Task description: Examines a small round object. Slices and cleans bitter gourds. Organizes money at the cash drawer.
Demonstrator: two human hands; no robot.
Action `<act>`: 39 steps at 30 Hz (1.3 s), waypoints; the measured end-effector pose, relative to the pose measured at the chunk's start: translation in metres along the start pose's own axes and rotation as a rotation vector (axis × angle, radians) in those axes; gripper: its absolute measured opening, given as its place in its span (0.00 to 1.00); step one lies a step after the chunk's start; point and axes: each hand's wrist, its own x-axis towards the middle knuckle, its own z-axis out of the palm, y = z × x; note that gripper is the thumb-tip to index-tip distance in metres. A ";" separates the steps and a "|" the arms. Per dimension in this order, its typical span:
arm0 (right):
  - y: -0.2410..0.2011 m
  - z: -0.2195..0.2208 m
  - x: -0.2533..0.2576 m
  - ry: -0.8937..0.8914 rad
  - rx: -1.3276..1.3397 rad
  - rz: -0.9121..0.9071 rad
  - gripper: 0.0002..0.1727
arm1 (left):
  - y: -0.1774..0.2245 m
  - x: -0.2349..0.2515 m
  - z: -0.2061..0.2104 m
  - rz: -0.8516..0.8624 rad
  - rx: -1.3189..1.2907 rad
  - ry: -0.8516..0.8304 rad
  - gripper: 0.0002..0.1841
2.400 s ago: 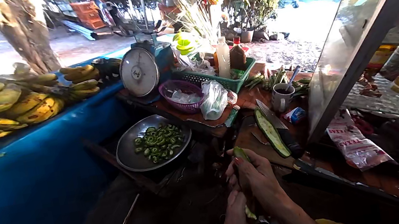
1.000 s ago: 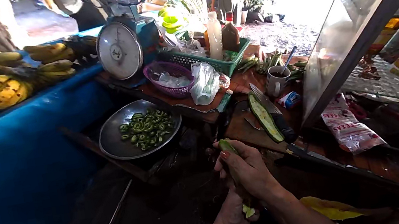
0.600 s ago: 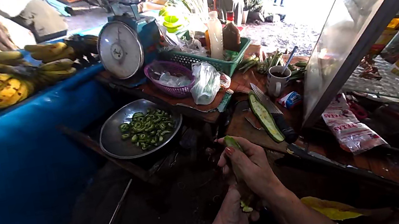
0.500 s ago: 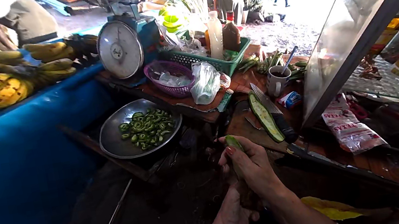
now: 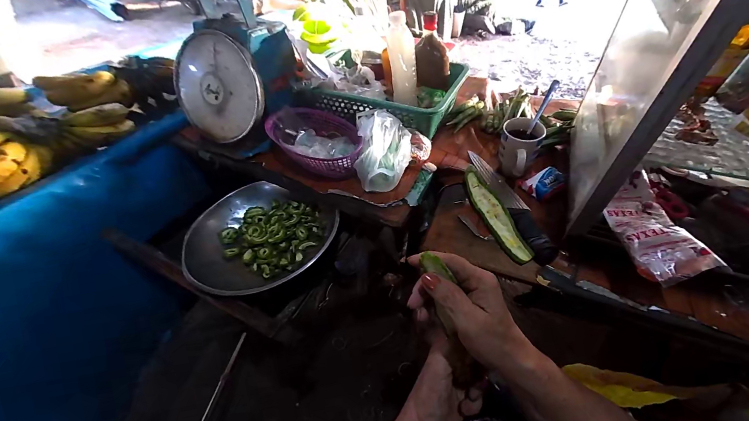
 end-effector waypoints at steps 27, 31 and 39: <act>-0.008 -0.004 0.002 -0.017 0.050 0.006 0.19 | -0.002 0.001 -0.007 0.102 -0.090 -0.135 0.17; -0.007 -0.004 0.002 -0.036 0.069 0.023 0.19 | -0.003 0.002 -0.007 0.115 -0.124 -0.143 0.14; -0.004 0.001 0.002 -0.048 0.057 0.037 0.19 | 0.000 0.001 -0.002 0.119 -0.122 -0.095 0.06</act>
